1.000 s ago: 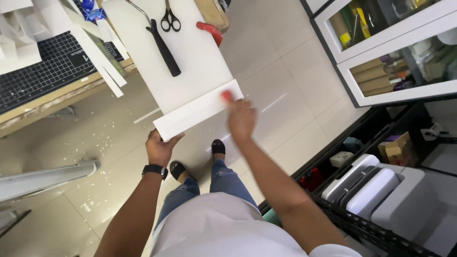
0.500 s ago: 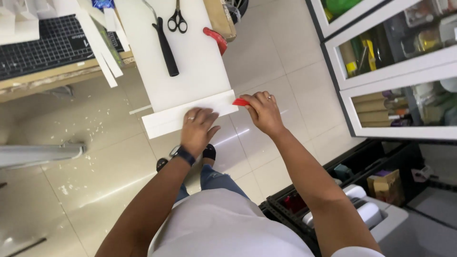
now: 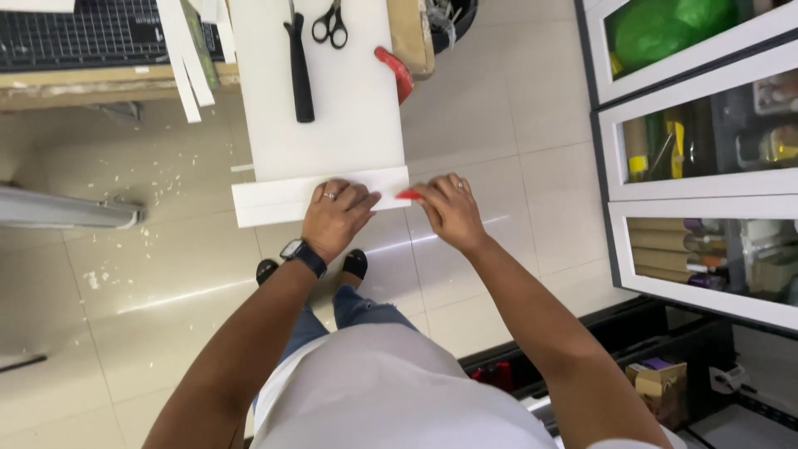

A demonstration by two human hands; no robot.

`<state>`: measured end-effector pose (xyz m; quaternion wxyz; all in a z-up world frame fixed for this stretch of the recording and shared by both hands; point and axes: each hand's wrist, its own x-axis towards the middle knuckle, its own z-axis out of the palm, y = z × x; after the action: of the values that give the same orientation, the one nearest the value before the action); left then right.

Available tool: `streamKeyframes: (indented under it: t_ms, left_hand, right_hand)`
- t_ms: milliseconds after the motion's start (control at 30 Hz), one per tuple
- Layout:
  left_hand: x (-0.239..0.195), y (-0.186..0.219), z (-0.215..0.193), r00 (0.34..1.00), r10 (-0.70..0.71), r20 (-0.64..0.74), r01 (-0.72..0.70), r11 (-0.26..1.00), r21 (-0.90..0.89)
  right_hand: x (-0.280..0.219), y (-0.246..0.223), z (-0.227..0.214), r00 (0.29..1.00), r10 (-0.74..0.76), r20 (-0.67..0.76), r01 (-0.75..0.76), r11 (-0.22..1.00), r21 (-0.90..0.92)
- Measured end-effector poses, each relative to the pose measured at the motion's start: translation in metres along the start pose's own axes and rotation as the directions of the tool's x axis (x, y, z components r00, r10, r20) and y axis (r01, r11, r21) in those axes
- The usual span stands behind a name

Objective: Applying adhesive to white cardboard strips using a paint roller and a manual spreader in a workshop environment.

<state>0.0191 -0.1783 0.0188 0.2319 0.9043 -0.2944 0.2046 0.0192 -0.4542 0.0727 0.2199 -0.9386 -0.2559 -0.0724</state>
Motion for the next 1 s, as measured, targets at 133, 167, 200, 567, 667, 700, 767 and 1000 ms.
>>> streamKeyframes:
  t_ms: [133, 167, 200, 567, 667, 700, 767, 1000]
  left_hand:
    - [0.007, 0.003, -0.010, 1.000, 0.005, -0.009, -0.005, 1.000, -0.010]
    - [0.009, 0.001, -0.010, 1.000, 0.004, -0.013, -0.004, 1.000, -0.003]
    - [0.005, 0.006, -0.012, 1.000, -0.009, -0.008, 0.009, 1.000, 0.002]
    - [0.005, 0.011, -0.012, 0.999, -0.033, -0.018, 0.033, 0.999, 0.016]
    - [0.007, 0.010, -0.011, 1.000, -0.019, -0.020, 0.019, 1.000, 0.012]
    - [0.007, 0.009, -0.011, 1.000, -0.018, -0.016, 0.018, 1.000, 0.011]
    - [0.007, 0.007, -0.011, 0.999, -0.023, -0.024, 0.024, 0.999, 0.022]
    - [0.004, 0.004, -0.019, 0.998, -0.014, -0.067, 0.014, 1.000, -0.001]
  right_hand:
    - [0.016, 0.001, -0.005, 0.999, 0.015, -0.032, -0.013, 0.999, 0.047]
    - [0.015, -0.001, -0.009, 1.000, -0.016, -0.026, 0.017, 0.998, 0.062]
    - [0.009, -0.005, -0.012, 0.999, -0.045, -0.009, 0.046, 0.995, 0.085]
    - [0.022, -0.013, -0.028, 0.985, -0.175, -0.003, 0.175, 0.984, 0.041]
    - [0.020, -0.010, -0.028, 0.981, -0.194, -0.017, 0.195, 0.981, 0.019]
    - [0.018, -0.008, -0.027, 0.978, -0.206, -0.014, 0.207, 0.978, 0.029]
    - [0.012, -0.005, -0.028, 0.980, -0.197, 0.008, 0.196, 0.979, 0.055]
    - [0.013, 0.014, -0.008, 0.993, -0.116, 0.020, 0.116, 0.992, 0.041]
